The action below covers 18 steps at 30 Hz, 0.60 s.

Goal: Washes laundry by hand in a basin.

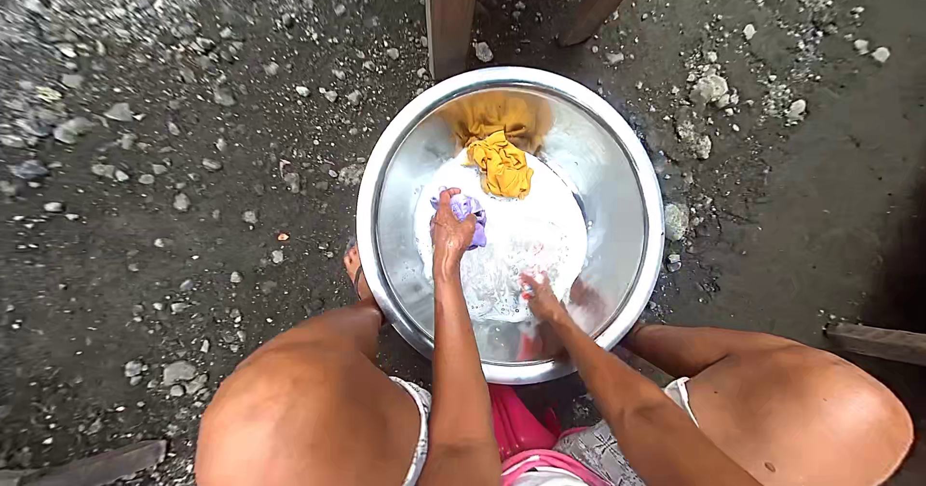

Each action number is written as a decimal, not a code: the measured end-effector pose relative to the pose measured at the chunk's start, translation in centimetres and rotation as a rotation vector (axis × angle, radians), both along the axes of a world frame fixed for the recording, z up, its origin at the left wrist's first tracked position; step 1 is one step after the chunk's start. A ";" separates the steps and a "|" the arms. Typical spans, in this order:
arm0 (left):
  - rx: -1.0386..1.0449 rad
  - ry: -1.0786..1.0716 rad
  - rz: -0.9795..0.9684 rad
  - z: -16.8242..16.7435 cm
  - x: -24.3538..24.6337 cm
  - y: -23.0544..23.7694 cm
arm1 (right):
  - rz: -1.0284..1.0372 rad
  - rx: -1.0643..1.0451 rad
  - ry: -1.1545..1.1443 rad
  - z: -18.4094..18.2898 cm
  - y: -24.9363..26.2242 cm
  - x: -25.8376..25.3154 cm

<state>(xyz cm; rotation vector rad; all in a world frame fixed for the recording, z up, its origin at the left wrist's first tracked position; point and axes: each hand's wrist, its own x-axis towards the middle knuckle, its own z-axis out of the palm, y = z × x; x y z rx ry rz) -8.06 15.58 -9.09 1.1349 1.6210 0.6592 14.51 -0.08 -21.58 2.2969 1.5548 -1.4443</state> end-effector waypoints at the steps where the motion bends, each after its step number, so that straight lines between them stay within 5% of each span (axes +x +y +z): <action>1: -0.007 0.025 0.002 0.2 -0.3 0.3 | 0.043 -0.033 -0.053 -0.3 -0.4 -1.7; 6: -0.086 0.204 -0.001 2.0 -1.9 -2.9 | 0.155 -0.174 0.082 -0.2 -0.3 -2.4; 9: -0.025 0.134 -0.042 4.1 -1.0 -4.3 | -0.125 -0.224 0.337 1.6 0.3 -1.3; 13: 0.023 0.018 -0.161 7.6 1.5 -1.7 | -0.314 -0.233 0.639 8.4 3.8 0.3; 18: -0.077 0.013 -0.441 14.7 3.8 0.0 | -0.069 -0.070 0.692 18.8 9.2 2.2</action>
